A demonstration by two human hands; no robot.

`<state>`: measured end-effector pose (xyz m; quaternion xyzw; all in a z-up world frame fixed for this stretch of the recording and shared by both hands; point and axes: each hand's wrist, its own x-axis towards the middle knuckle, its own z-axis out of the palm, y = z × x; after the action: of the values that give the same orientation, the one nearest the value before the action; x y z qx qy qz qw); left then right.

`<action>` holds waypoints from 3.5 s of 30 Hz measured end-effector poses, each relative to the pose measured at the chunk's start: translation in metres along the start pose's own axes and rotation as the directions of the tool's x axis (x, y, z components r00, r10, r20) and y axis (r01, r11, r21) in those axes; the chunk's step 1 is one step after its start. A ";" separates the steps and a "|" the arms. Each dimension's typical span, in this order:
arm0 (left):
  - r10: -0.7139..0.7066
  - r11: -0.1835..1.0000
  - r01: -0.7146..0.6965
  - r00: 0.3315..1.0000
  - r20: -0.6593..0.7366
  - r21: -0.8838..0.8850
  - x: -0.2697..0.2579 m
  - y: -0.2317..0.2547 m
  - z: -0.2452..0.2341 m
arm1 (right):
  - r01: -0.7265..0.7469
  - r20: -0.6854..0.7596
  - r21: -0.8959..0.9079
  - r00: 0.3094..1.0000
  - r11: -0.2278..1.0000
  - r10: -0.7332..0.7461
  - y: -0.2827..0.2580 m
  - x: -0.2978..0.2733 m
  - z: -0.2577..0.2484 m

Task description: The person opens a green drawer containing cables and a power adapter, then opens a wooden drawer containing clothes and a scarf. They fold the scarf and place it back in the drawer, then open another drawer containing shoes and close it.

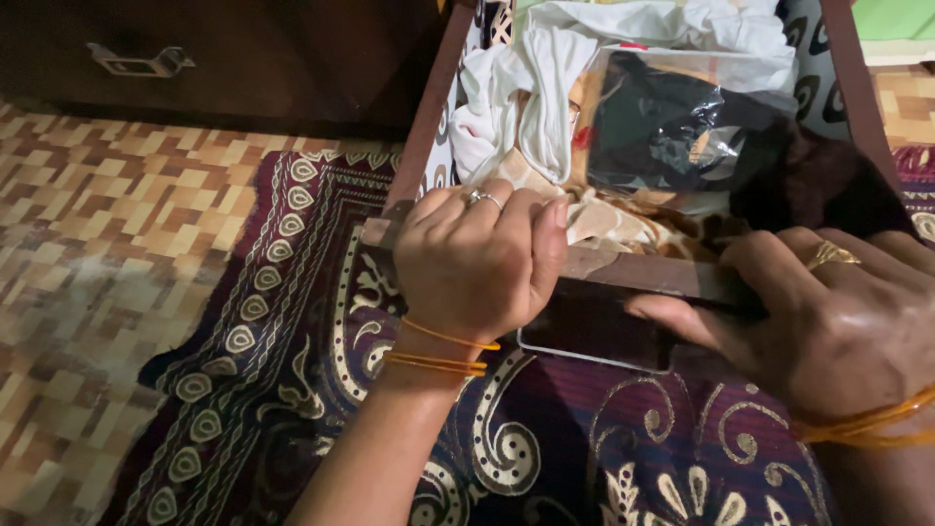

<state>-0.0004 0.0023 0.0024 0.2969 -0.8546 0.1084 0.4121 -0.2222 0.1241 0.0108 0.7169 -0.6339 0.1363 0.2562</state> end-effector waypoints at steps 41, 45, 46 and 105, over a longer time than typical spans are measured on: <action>0.045 0.999 -0.047 0.995 -0.094 -0.022 -0.010 -0.012 0.020 | 0.023 -0.068 0.002 0.997 1.000 -0.023 -0.001 -0.009 0.027; 0.039 0.999 -0.040 0.996 -0.080 -0.013 -0.012 -0.011 0.020 | 0.010 -0.026 -0.018 1.000 1.000 -0.011 -0.004 -0.008 0.023; 0.036 0.999 -0.038 0.995 -0.089 -0.017 -0.012 -0.011 0.020 | -0.012 -0.015 -0.035 1.000 0.999 0.011 -0.005 -0.008 0.023; 0.031 0.995 -0.041 0.994 -0.104 -0.096 -0.008 0.030 0.043 | -0.147 -0.343 0.040 0.927 0.988 0.152 -0.061 0.013 0.024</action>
<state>-0.0422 0.0111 -0.0292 0.2549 -0.8418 0.0890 0.4674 -0.1639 0.1046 -0.0142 0.6334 -0.6309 0.2832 0.3473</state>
